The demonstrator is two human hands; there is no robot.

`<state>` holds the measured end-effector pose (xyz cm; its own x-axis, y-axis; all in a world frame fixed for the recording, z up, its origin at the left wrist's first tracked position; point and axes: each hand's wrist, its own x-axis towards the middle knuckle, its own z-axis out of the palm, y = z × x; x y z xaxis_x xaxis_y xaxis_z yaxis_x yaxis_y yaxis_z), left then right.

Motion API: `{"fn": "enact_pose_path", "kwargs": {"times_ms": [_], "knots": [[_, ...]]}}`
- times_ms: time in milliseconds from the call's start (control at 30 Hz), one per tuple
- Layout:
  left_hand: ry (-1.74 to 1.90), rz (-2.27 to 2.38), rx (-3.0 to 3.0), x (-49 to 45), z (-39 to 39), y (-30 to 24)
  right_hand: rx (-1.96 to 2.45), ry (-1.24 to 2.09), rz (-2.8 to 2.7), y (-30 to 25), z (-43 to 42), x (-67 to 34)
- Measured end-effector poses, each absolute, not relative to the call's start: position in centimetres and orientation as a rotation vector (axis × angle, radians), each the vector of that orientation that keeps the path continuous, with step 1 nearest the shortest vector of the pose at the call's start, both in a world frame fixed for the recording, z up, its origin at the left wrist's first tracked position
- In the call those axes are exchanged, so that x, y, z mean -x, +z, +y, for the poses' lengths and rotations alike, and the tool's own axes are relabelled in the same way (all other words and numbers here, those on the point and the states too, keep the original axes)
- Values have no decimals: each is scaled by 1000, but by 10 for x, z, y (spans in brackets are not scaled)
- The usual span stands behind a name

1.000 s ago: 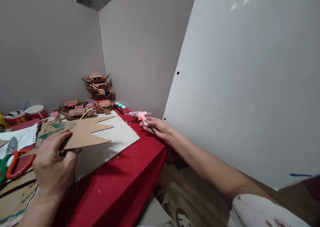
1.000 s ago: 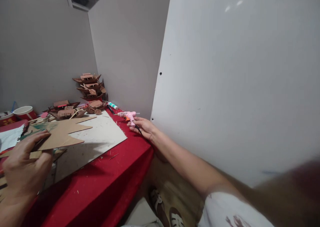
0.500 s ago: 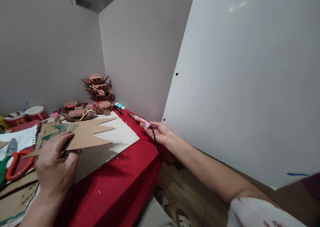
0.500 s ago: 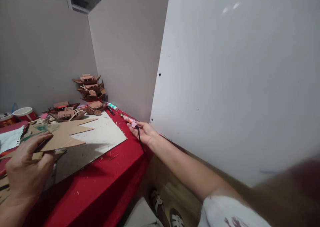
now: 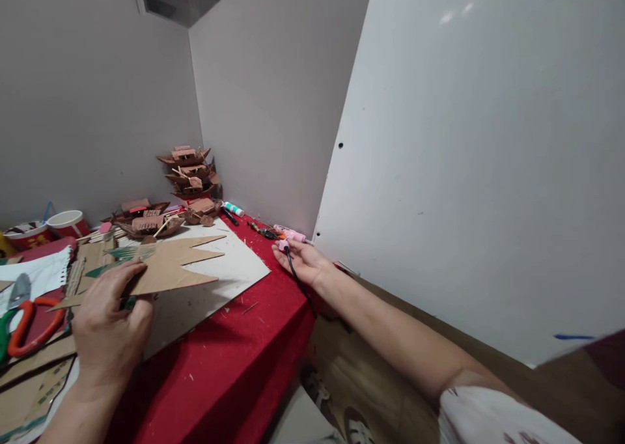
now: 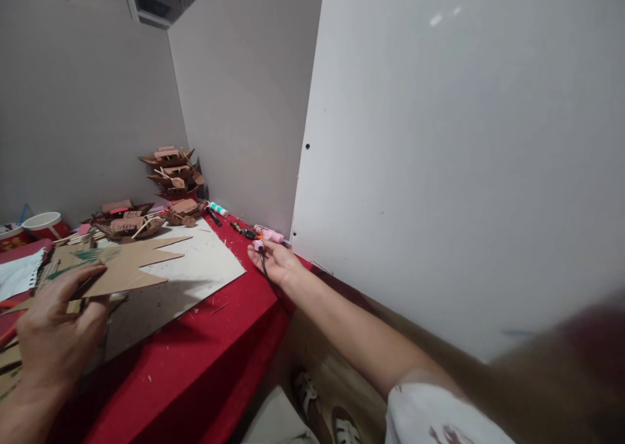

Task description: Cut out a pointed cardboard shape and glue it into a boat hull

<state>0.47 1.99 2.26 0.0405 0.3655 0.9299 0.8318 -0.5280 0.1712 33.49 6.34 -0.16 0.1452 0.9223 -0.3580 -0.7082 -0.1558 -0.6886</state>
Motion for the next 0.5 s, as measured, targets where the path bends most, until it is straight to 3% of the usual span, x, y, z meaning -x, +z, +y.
{"fn": "enact_pose_path", "kwargs": {"times_ms": [333,500], "knots": [[-1489,-1277,1892,-5,16,28,1048,1379,-458,-8,49,-351],[-1660,-1307,1658,-10,9,43,1074,1127,-567,-5,10,-357]]}}
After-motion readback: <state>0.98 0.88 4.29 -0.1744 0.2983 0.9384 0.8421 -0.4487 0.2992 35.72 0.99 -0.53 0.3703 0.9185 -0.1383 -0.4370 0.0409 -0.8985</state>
